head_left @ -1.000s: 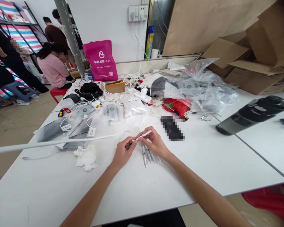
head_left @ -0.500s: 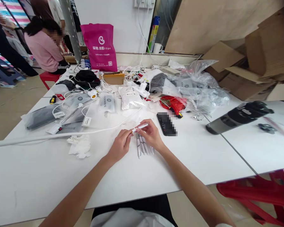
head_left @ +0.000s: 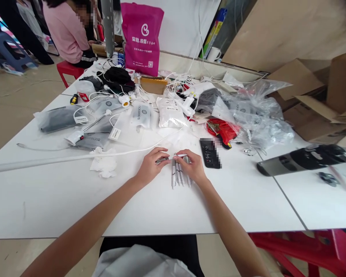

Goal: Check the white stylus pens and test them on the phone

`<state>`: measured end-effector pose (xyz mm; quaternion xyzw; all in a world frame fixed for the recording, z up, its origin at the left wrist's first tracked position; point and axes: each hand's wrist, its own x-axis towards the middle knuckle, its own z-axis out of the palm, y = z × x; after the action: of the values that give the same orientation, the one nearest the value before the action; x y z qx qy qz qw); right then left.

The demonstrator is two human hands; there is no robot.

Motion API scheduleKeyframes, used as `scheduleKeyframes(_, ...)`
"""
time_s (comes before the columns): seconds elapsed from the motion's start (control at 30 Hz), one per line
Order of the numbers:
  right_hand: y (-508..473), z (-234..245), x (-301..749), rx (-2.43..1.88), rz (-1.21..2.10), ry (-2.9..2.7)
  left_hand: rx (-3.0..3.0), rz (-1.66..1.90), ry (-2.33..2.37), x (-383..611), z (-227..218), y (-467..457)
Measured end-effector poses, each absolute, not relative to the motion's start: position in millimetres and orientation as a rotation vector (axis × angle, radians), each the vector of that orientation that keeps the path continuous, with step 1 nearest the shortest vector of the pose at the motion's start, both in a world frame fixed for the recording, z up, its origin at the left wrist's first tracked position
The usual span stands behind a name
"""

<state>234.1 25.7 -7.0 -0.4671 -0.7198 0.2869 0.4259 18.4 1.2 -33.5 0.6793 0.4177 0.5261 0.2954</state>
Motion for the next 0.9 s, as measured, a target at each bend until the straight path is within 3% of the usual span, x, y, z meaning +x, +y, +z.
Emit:
scheduleKeyframes(0.3,22.1,-6.8,237.4,-1.252,0.805,-1.751,1.764,1.396,1.107,19.9,-29.0,-0.9)
scheduleKeyframes(0.9,27.3,-3.0,242.1,-1.007,0.563,-2.044,1.840,1.386,1.035,13.6,-25.7,-1.1)
